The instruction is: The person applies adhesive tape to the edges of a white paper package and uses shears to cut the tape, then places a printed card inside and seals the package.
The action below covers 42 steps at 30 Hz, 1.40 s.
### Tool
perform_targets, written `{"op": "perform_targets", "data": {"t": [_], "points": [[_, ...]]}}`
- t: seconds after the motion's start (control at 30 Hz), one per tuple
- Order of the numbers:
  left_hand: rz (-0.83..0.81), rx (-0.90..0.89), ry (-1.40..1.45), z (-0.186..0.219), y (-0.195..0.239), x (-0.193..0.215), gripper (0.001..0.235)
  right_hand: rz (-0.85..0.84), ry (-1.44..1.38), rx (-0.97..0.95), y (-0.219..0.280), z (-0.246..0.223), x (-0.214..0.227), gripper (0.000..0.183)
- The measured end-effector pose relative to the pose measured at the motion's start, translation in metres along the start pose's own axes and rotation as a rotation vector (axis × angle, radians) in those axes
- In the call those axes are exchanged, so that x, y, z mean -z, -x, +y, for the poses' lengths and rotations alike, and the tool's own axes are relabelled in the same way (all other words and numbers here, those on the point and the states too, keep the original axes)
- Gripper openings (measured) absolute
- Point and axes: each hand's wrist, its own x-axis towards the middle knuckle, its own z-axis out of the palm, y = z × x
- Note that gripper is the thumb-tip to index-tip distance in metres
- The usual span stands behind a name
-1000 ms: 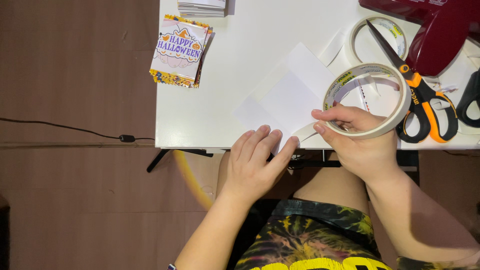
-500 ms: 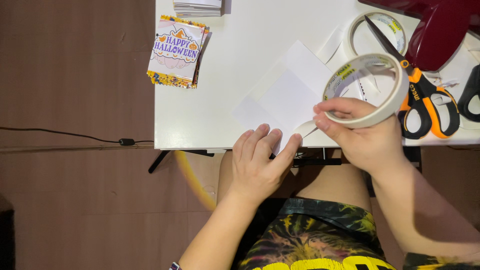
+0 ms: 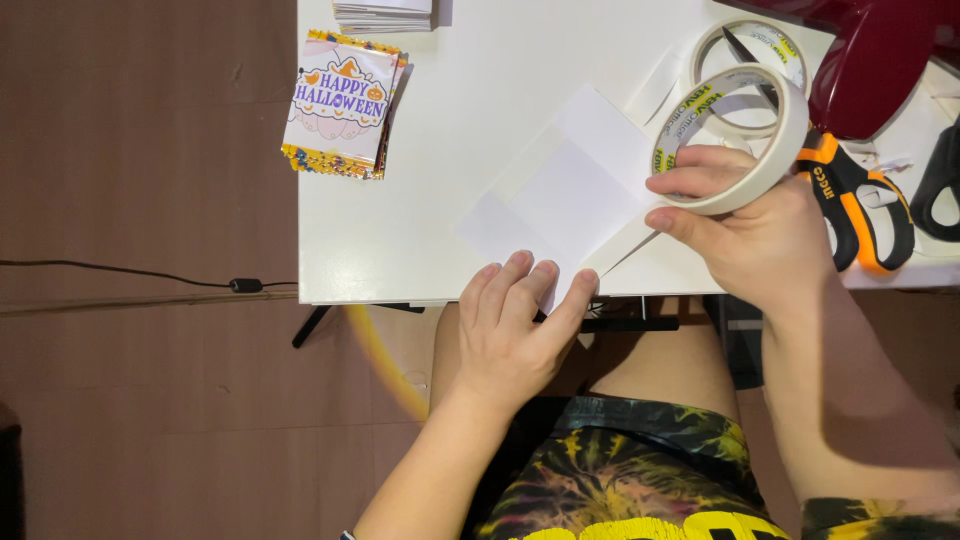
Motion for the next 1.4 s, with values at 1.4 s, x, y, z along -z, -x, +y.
{"op": "perform_targets", "data": {"t": [1.4], "points": [[-0.209, 0.156, -0.026, 0.045, -0.045, 0.036, 0.051, -0.042, 0.228, -0.019, 0.001, 0.016, -0.015, 0.023]]}}
